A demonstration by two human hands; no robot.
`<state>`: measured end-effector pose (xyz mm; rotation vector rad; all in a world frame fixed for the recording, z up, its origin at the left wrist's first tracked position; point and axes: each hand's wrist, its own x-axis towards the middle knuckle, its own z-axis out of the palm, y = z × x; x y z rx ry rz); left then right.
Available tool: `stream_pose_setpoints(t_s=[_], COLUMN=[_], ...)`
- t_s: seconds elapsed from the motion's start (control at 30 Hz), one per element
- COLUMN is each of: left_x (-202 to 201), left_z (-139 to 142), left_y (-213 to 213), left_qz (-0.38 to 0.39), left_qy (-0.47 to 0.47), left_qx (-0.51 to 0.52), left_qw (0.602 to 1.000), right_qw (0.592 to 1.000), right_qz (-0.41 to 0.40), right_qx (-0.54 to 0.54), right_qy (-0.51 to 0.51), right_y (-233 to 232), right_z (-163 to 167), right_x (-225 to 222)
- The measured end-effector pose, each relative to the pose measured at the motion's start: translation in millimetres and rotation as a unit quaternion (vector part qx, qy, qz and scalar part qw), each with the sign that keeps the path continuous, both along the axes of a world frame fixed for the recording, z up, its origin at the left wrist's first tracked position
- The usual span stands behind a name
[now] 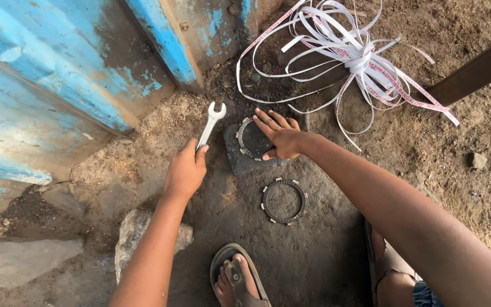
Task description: The person uses a wrench to tighten a bolt on a circular metal part placed on a stone. They repeatedly adjust the wrench and reposition the part to secure the bolt.
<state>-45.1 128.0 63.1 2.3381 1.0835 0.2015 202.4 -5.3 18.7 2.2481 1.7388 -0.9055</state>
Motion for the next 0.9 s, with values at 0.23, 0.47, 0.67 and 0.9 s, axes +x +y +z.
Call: stream_pose_setpoints(t_s=[0.23, 0.47, 0.67, 0.9], left_x=[4.9, -4.8, -11.2, 5.5], left_z=[-10.9, -48.8, -47.6, -39.1], left_y=[-9.8, -62.4, -67.9, -82.3], left_qz=[-0.002, -0.02, 0.085, 0.041], left_qy=[0.148, 0.169, 0.026, 0.065], left_qx=[-0.117, -0.021, 0.025, -0.081], left_qw=[0.982, 0.985, 0.996, 0.994], right_qw=[1.0, 1.0, 1.0, 1.0], right_qz=[0.005, 0.007, 0.0, -0.013], right_qx=[-0.003, -0.021, -0.02, -0.005], right_qy=[-0.001, -0.011, -0.015, -0.01], right_y=[0.6, 1.8, 1.7, 0.5], right_z=[-0.4, 2.8, 6.0, 7.5], right_x=[1.4, -0.5, -2.0, -2.7])
